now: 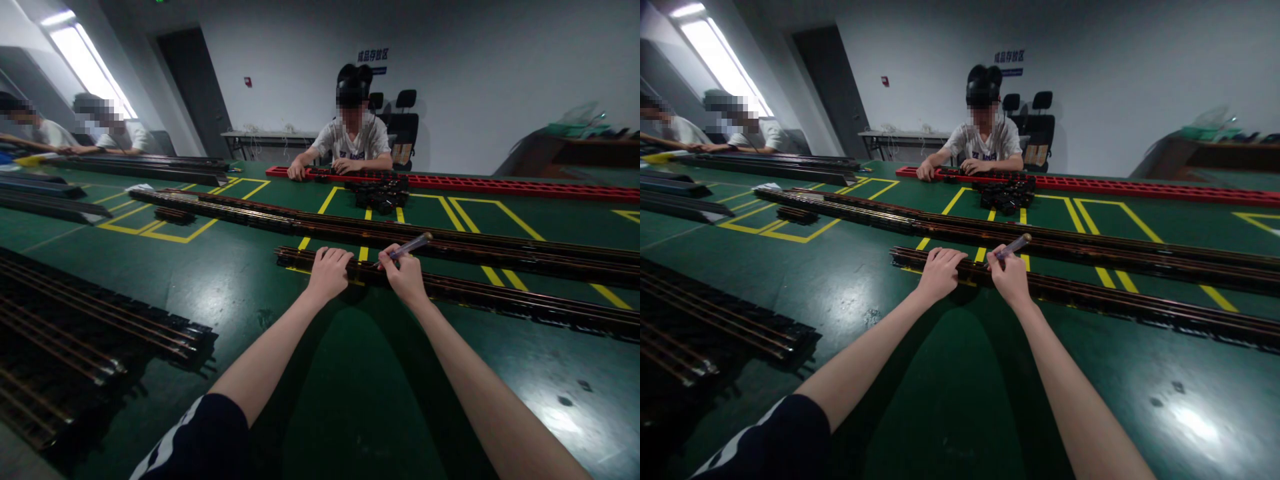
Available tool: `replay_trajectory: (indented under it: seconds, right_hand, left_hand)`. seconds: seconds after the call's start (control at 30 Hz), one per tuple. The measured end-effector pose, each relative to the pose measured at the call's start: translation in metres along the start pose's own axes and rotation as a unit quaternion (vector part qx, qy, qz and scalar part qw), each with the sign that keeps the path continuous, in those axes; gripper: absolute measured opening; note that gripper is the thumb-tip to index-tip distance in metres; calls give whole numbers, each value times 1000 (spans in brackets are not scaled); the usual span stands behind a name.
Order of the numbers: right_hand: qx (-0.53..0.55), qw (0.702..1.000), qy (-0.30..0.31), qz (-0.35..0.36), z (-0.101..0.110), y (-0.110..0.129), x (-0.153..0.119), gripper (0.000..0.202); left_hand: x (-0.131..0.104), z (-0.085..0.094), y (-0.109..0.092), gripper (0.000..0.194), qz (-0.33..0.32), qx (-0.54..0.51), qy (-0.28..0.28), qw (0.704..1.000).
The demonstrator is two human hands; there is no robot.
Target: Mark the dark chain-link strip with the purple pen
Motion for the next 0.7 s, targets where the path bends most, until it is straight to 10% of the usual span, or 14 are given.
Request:
replay_trajectory:
  seconds: [0.7]
  right_hand:
    - [12,1000,1,-19,0,1,0,30]
  left_hand:
    - [-1,-1,-2,31,-25,29,8,999]
Point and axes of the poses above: each hand's wrist, its own x-axis towards the middle knuckle, its own z-axis out of the back of the hand, y = z × x, the point moved 1 cm from there along x, towards the middle knuckle, and after that the axes turned 1 degree about -z, right-handed, at the moved point
